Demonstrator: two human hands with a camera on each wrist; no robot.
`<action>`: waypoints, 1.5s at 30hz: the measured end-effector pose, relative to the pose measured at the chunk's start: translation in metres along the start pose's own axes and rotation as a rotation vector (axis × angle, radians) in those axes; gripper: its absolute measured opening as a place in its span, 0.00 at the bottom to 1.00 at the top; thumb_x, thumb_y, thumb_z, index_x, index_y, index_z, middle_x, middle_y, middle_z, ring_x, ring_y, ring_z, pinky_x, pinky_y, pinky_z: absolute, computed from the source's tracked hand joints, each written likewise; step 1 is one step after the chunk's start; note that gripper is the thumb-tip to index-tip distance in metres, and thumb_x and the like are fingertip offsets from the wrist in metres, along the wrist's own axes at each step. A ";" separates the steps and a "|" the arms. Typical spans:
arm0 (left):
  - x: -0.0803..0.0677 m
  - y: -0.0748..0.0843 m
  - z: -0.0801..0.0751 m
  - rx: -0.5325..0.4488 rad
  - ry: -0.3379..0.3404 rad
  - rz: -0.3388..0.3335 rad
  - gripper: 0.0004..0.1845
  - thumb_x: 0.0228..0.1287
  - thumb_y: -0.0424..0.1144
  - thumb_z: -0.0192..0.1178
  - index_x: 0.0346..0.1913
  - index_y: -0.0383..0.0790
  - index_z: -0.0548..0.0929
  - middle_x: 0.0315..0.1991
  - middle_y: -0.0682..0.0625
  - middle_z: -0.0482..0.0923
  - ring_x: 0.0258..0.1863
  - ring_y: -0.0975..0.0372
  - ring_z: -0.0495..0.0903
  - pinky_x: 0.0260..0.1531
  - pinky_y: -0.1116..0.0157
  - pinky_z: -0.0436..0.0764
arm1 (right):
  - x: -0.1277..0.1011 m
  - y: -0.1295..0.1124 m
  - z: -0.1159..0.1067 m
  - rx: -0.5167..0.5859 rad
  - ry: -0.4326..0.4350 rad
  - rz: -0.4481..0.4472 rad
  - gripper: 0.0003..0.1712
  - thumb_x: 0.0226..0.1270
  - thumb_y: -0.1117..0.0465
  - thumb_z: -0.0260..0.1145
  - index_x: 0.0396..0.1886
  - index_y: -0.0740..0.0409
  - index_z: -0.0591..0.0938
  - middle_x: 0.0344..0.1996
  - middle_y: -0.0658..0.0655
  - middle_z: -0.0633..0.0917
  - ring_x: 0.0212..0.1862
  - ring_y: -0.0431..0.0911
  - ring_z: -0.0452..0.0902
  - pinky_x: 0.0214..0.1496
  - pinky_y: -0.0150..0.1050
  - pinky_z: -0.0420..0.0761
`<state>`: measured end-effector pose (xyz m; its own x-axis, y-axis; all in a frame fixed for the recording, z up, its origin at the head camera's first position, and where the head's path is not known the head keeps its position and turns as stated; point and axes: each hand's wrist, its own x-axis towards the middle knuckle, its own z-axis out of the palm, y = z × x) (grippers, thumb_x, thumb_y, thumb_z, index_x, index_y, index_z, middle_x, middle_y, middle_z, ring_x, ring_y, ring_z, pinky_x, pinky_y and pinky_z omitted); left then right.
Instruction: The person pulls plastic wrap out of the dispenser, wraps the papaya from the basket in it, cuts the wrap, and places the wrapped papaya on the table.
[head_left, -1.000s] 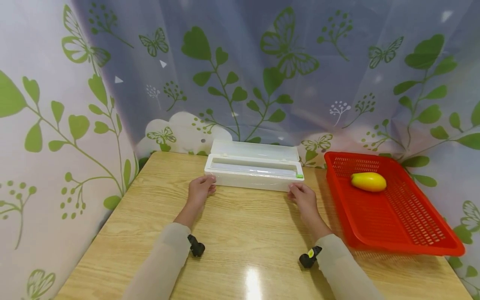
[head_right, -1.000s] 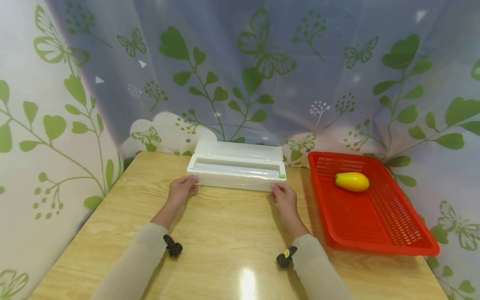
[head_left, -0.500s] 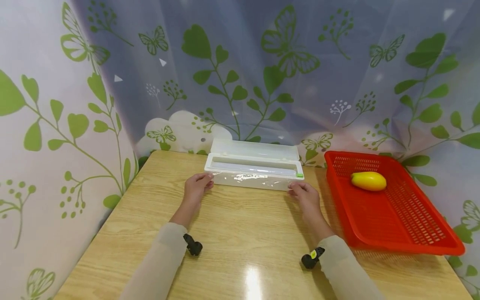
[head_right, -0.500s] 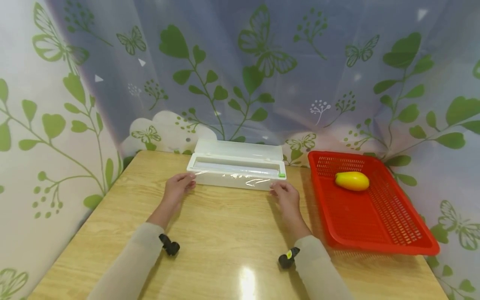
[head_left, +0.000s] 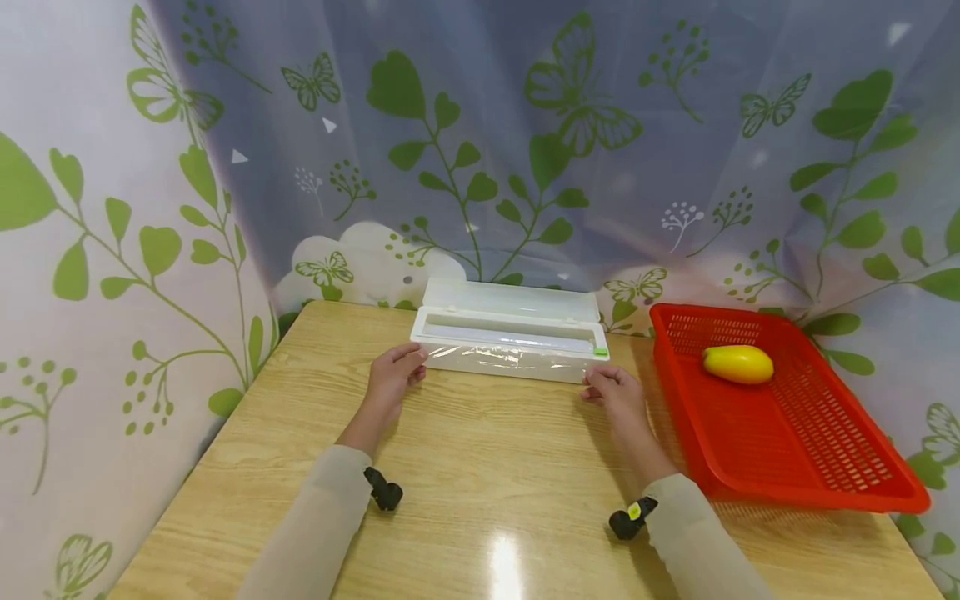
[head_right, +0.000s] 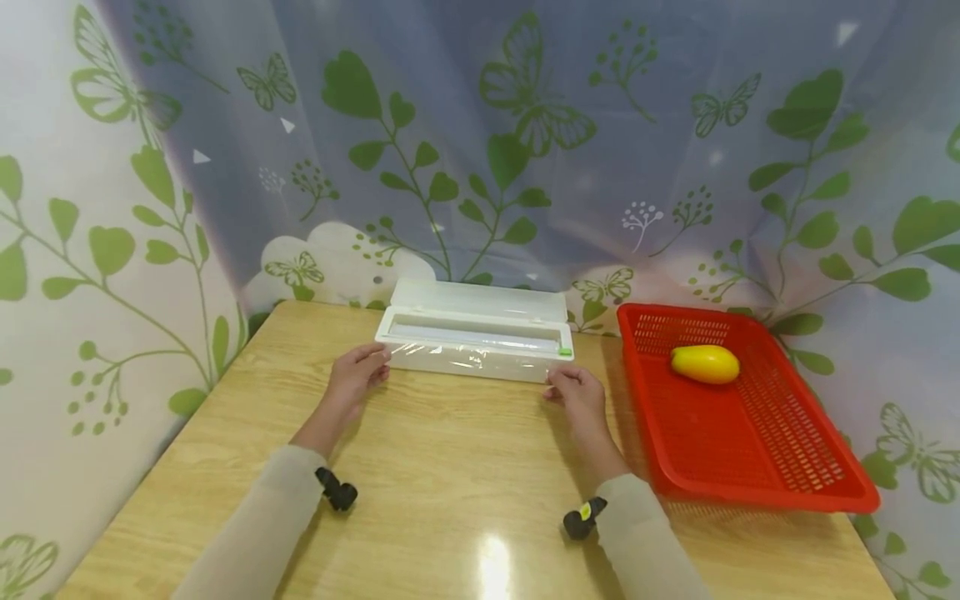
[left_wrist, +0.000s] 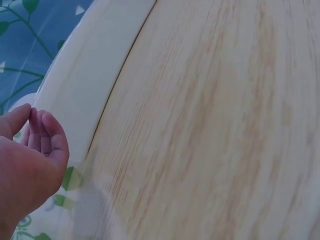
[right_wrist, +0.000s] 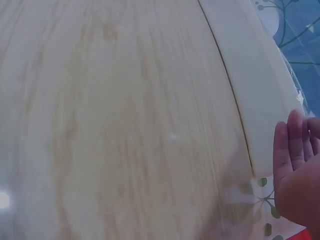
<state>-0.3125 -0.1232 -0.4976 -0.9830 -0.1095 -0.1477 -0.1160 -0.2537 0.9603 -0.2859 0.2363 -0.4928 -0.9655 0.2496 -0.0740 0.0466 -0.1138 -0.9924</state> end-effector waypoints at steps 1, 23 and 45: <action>0.000 0.000 0.000 0.008 -0.007 -0.007 0.19 0.71 0.33 0.62 0.61 0.27 0.78 0.40 0.47 0.80 0.38 0.61 0.81 0.37 0.73 0.83 | 0.000 0.000 -0.001 -0.006 -0.002 0.001 0.05 0.72 0.69 0.64 0.44 0.67 0.79 0.26 0.48 0.84 0.25 0.40 0.82 0.35 0.32 0.86; 0.000 -0.001 -0.010 0.158 -0.076 -0.069 0.19 0.74 0.40 0.60 0.56 0.27 0.80 0.47 0.41 0.79 0.36 0.63 0.79 0.38 0.72 0.81 | 0.003 -0.004 -0.014 -0.164 -0.160 0.032 0.20 0.75 0.68 0.60 0.61 0.77 0.74 0.32 0.49 0.85 0.33 0.39 0.83 0.41 0.31 0.86; -0.001 0.010 -0.018 0.228 -0.135 0.023 0.19 0.76 0.42 0.58 0.59 0.30 0.80 0.45 0.48 0.79 0.38 0.64 0.78 0.48 0.64 0.82 | -0.003 -0.031 -0.012 -0.209 -0.182 0.018 0.23 0.77 0.58 0.60 0.57 0.76 0.75 0.32 0.47 0.84 0.31 0.39 0.81 0.43 0.32 0.86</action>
<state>-0.3102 -0.1429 -0.4924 -0.9940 0.0206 -0.1073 -0.1079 -0.0279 0.9938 -0.2814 0.2502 -0.4634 -0.9933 0.0701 -0.0916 0.0977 0.0894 -0.9912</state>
